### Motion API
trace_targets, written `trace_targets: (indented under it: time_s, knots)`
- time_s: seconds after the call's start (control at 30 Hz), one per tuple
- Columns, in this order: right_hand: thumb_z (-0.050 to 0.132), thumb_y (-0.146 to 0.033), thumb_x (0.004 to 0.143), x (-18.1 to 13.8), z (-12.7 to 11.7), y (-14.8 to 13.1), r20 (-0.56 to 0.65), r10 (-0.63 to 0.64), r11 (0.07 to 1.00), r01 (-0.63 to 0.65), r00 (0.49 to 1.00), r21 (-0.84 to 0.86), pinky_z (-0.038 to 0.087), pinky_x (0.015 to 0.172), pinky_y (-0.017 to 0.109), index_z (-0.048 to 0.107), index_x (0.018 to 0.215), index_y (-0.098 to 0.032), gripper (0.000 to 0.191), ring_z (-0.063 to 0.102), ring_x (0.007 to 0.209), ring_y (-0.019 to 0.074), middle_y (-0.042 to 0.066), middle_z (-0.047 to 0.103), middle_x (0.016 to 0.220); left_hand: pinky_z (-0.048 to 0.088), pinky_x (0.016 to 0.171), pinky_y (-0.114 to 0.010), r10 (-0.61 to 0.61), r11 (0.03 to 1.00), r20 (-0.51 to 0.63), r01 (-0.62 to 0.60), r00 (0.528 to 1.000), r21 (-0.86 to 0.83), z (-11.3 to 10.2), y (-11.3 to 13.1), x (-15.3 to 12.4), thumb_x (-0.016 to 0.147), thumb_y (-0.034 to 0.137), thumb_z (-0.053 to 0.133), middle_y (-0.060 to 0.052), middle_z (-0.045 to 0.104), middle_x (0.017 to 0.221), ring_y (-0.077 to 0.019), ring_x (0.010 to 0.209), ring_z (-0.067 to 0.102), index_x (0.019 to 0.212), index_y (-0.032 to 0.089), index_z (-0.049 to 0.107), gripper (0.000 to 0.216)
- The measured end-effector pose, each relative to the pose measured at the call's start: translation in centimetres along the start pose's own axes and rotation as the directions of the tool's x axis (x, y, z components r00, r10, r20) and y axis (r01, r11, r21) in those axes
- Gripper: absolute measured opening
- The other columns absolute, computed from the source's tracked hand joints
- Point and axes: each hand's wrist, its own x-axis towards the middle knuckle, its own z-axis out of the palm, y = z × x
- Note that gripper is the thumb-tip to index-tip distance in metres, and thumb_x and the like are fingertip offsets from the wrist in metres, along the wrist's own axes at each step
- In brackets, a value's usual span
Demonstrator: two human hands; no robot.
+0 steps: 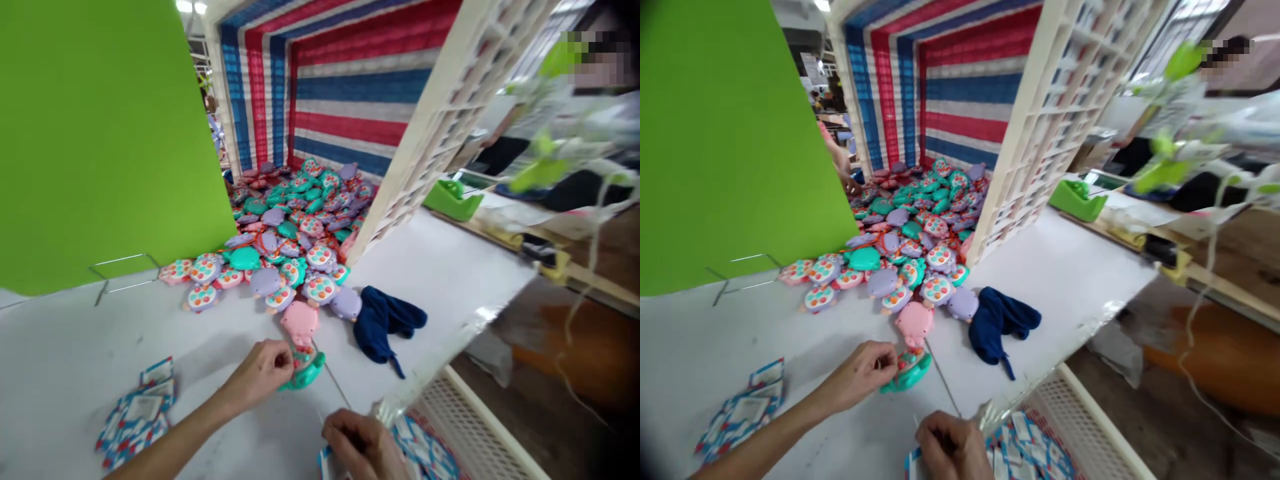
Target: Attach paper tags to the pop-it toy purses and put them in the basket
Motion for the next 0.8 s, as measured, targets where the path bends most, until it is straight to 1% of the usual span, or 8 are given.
trace_targets:
  time_s: [0.1, 0.2, 0.3, 0.37, 0.43, 0.57, 0.67, 0.8]
  knots:
    - [0.044, -0.031, 0.076, 0.0, 1.4, -1.1, 0.144, -0.012, 0.999, 0.007, 0.989, 0.034, 0.024, 0.045, 0.021, 0.052, 0.059, -0.016, 0.025, 0.031, 0.050, 0.0100, -0.004, 0.032, 0.052, 0.027, 0.048, -0.018, -0.068, 0.998, -0.018, 0.068, 0.997, -0.019, 0.0, -2.1, -3.0, 0.070, 0.018, 0.042, 0.004, 0.043, 0.053, -0.0092, 0.052, 0.038, 0.060, 0.014, 0.050, 0.014]
    - [0.042, -0.032, 0.077, -0.5, 3.3, -1.0, 0.168, 0.007, 0.999, -0.012, 0.986, 0.031, 0.024, 0.045, 0.021, 0.049, 0.059, -0.016, 0.026, 0.029, 0.051, 0.0102, -0.004, 0.031, 0.054, 0.028, 0.051, -0.019, -0.116, 0.993, -0.040, 0.115, 0.992, -0.041, 0.5, -4.0, -5.2, 0.072, 0.018, 0.042, 0.004, 0.044, 0.056, -0.0102, 0.055, 0.039, 0.062, 0.014, 0.051, 0.014]
    - [0.041, -0.031, 0.078, -0.8, 5.3, -0.8, 0.192, 0.027, 1.000, -0.026, 0.981, -0.008, 0.025, 0.046, 0.021, 0.049, 0.059, -0.016, 0.026, 0.031, 0.051, 0.0102, -0.005, 0.032, 0.054, 0.030, 0.055, -0.020, -0.144, 0.988, -0.066, 0.140, 0.987, -0.065, 0.9, -5.6, -6.7, 0.075, 0.020, 0.040, 0.002, 0.048, 0.061, -0.0116, 0.059, 0.042, 0.066, 0.014, 0.052, 0.016]
    - [0.041, -0.028, 0.079, -0.7, 6.5, -1.0, 0.178, 0.016, 0.998, -0.006, 0.984, -0.056, 0.026, 0.046, 0.020, 0.052, 0.059, -0.016, 0.025, 0.033, 0.050, 0.0102, -0.004, 0.035, 0.053, 0.030, 0.056, -0.021, -0.151, 0.984, -0.084, 0.141, 0.985, -0.112, 1.1, -6.5, -7.5, 0.078, 0.022, 0.040, 0.002, 0.049, 0.063, -0.0121, 0.061, 0.043, 0.068, 0.014, 0.052, 0.017]
    - [0.041, -0.025, 0.078, -0.4, 7.6, -1.3, 0.144, -0.021, 0.991, 0.039, 0.989, -0.127, 0.028, 0.046, 0.020, 0.054, 0.058, -0.016, 0.025, 0.037, 0.048, 0.0106, -0.004, 0.040, 0.051, 0.031, 0.056, -0.021, -0.162, 0.967, -0.083, 0.141, 0.983, -0.213, 1.4, -7.1, -8.2, 0.079, 0.025, 0.040, 0.002, 0.048, 0.064, -0.0123, 0.062, 0.043, 0.069, 0.014, 0.051, 0.019]
    - [0.043, -0.022, 0.078, 0.0, 9.5, -1.8, 0.118, -0.097, 0.957, 0.125, 0.988, -0.262, 0.033, 0.046, 0.021, 0.059, 0.059, -0.017, 0.025, 0.047, 0.047, 0.0128, -0.001, 0.054, 0.050, 0.030, 0.054, -0.021, -0.197, 0.897, -0.052, 0.158, 0.979, -0.413, 1.8, -7.6, -9.3, 0.078, 0.029, 0.042, 0.002, 0.045, 0.062, -0.0121, 0.060, 0.042, 0.069, 0.014, 0.050, 0.020]
    - [0.044, -0.022, 0.078, 0.1, 10.6, -2.0, 0.097, -0.116, 0.948, 0.139, 0.989, -0.286, 0.035, 0.047, 0.021, 0.060, 0.060, -0.018, 0.024, 0.053, 0.048, 0.0149, 0.001, 0.060, 0.052, 0.029, 0.054, -0.021, -0.206, 0.874, -0.056, 0.158, 0.977, -0.459, 2.1, -7.7, -9.8, 0.077, 0.031, 0.044, 0.002, 0.044, 0.061, -0.0118, 0.059, 0.040, 0.068, 0.013, 0.051, 0.021]
    - [0.042, -0.025, 0.081, 0.1, 11.4, -2.1, 0.053, -0.133, 0.951, 0.143, 0.990, -0.274, 0.038, 0.048, 0.021, 0.060, 0.064, -0.018, 0.025, 0.055, 0.049, 0.0153, 0.002, 0.062, 0.054, 0.031, 0.055, -0.021, -0.198, 0.855, -0.076, 0.135, 0.977, -0.500, 2.5, -7.9, -10.5, 0.077, 0.031, 0.045, 0.002, 0.044, 0.061, -0.0119, 0.060, 0.040, 0.067, 0.013, 0.052, 0.021]
